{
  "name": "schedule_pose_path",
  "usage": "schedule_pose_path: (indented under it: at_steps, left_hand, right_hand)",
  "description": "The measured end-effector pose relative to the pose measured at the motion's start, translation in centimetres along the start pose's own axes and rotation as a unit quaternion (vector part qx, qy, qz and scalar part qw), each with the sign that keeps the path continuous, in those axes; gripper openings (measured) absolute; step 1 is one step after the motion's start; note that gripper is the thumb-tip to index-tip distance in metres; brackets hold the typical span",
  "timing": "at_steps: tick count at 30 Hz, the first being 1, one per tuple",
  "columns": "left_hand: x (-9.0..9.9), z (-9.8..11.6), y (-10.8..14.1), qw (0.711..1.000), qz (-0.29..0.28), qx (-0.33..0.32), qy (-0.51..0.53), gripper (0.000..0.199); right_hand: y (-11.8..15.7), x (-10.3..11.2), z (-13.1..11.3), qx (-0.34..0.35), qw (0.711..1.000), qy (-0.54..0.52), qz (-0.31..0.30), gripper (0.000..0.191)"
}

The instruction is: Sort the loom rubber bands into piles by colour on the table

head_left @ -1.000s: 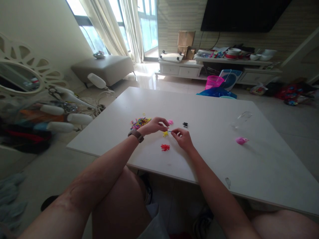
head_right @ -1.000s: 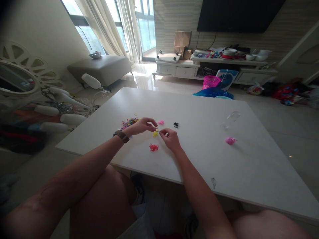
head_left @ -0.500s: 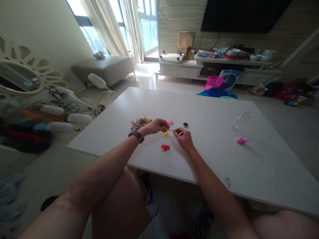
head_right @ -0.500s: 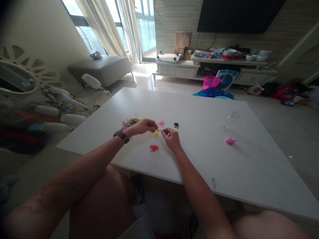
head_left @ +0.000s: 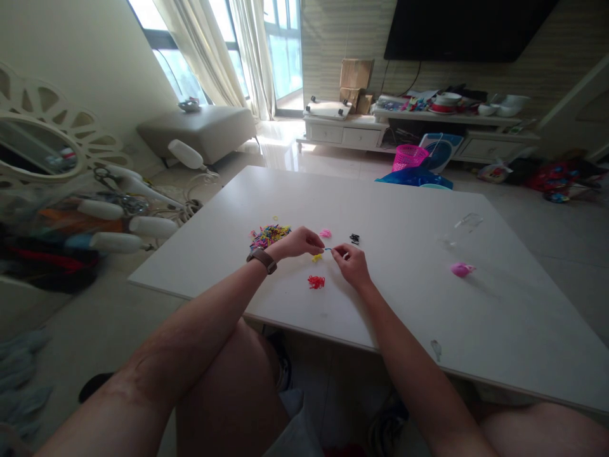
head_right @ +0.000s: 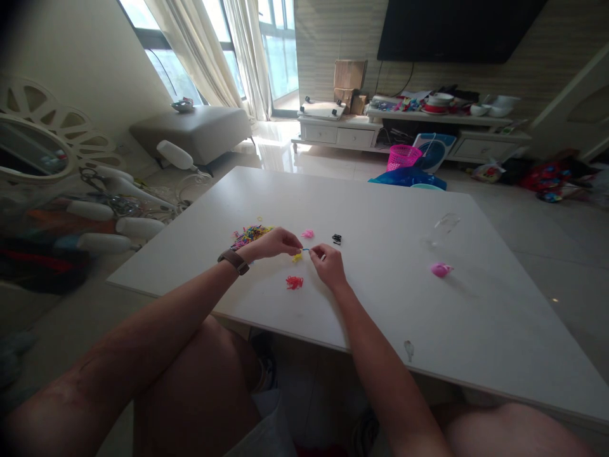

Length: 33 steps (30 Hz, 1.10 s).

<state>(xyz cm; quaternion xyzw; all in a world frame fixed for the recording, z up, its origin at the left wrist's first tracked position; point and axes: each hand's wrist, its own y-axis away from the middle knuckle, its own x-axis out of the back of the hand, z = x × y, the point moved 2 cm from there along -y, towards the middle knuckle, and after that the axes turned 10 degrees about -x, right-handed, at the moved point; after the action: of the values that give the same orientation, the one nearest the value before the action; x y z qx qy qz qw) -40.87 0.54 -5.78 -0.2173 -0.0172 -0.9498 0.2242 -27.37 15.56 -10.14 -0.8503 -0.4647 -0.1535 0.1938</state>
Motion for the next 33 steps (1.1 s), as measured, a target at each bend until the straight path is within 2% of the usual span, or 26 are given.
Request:
schedule_pose_path:
  at_steps: [8,19,29,33]
  left_hand:
    - [-0.5,0.5,-0.2,1.000,0.000,-0.014,-0.005,0.025]
    - [-0.3,0.8,-0.3,1.000,-0.002,-0.016,-0.003,0.016]
    - [1.6,0.7,0.0,0.998,0.057,0.010,0.002,0.011]
    - [0.8,1.0,-0.1,1.000,0.028,-0.005,0.005,0.015]
  right_hand:
    - [0.0,-0.1,0.0,0.006,1.000,0.007,-0.010,0.024]
    - [0.0,-0.1,-0.3,0.019,0.999,0.008,-0.024,0.021]
    - [-0.5,0.7,0.0,0.018,1.000,-0.005,0.000,0.017]
    - [-0.4,0.6,0.0,0.018,1.000,-0.008,-0.010,0.018]
